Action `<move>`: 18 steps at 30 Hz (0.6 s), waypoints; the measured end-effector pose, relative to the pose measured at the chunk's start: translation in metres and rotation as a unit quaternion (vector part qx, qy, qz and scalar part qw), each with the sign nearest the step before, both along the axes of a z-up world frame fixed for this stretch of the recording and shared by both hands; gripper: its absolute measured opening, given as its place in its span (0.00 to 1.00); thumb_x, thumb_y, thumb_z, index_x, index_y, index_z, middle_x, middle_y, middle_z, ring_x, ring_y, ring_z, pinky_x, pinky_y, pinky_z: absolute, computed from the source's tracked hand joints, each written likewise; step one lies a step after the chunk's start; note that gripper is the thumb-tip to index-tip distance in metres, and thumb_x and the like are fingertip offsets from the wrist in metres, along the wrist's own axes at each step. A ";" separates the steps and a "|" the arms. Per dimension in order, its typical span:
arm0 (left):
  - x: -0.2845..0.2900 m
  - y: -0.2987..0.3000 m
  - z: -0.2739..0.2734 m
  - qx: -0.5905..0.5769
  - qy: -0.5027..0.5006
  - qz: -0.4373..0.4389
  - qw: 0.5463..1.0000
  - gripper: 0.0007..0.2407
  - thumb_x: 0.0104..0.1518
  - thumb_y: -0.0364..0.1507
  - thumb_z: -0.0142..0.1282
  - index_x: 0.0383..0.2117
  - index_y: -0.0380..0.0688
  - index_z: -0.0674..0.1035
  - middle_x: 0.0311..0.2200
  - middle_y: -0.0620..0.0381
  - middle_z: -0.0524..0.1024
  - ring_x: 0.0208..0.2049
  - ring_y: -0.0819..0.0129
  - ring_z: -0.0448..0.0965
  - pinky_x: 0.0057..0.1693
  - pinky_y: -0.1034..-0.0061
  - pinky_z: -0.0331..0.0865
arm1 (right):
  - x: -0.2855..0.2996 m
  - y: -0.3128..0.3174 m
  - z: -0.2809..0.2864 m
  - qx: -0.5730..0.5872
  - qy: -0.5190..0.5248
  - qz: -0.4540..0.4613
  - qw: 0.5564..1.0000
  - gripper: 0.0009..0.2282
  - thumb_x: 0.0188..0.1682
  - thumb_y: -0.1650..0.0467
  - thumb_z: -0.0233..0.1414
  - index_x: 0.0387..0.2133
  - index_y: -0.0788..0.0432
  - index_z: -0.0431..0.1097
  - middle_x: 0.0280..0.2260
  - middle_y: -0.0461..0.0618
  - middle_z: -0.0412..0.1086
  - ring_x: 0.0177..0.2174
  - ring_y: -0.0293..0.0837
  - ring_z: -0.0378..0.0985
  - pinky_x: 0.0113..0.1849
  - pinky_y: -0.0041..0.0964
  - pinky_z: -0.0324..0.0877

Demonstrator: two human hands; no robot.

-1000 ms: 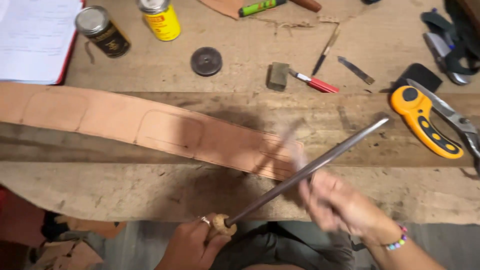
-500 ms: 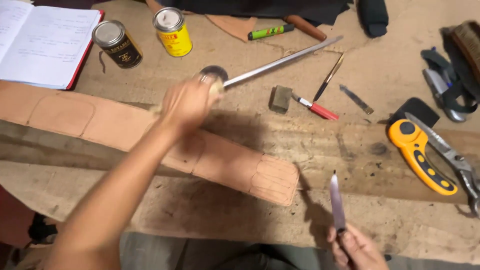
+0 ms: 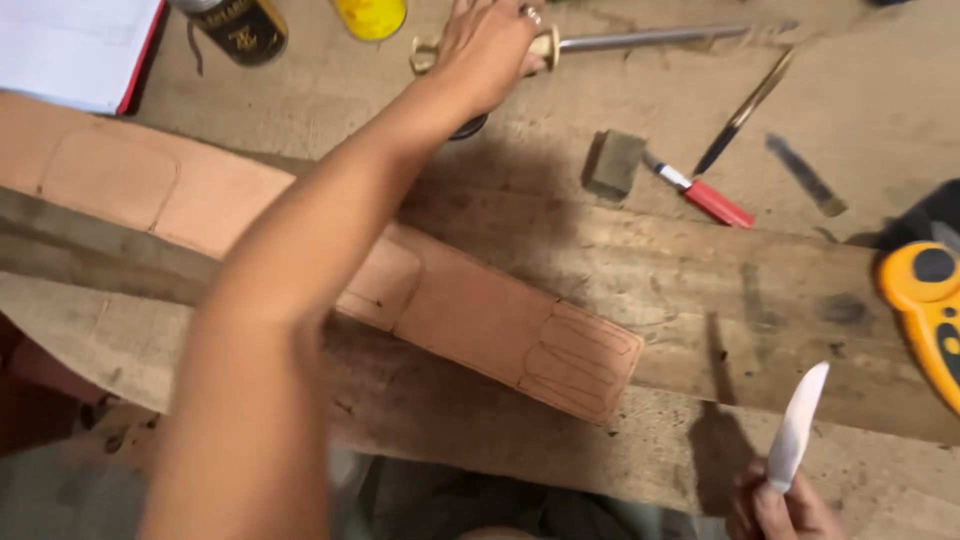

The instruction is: Shaping and trimming a leather strap using a file, knife, and scissors on a workbench

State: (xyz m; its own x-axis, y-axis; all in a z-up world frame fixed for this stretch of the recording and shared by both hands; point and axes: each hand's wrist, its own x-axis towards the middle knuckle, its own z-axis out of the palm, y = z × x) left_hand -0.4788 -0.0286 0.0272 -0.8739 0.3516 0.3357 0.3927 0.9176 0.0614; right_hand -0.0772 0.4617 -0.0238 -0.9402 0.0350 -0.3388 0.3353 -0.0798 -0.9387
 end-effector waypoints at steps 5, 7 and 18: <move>0.159 -0.006 0.081 0.122 0.073 -0.147 0.979 0.10 0.61 0.19 0.63 0.46 0.35 0.78 0.44 0.40 0.75 0.46 0.40 0.74 0.49 0.48 0.66 | -0.035 -0.080 0.071 0.245 -0.044 -0.044 0.968 0.09 0.54 0.72 0.56 0.43 0.66 0.76 0.27 0.56 0.74 0.28 0.43 0.73 0.30 0.34 0.70; 0.225 -0.015 0.101 0.205 0.015 -0.104 0.973 0.14 0.59 0.21 0.71 0.49 0.37 0.79 0.46 0.46 0.79 0.49 0.50 0.80 0.57 0.54 0.73 | -0.048 -0.103 0.082 0.149 -0.074 0.026 0.986 0.13 0.51 0.76 0.53 0.44 0.77 0.76 0.24 0.65 0.75 0.33 0.57 0.84 0.33 0.40 0.76; 0.435 -0.001 0.021 0.467 -0.056 0.347 0.811 0.07 0.64 0.28 0.53 0.43 0.44 0.81 0.39 0.55 0.83 0.42 0.66 0.83 0.53 0.73 0.74 | -0.060 -0.148 0.061 0.223 -0.159 0.054 0.960 0.16 0.47 0.71 0.62 0.14 0.71 0.71 0.07 0.62 0.63 0.07 0.44 0.54 0.11 0.37 0.46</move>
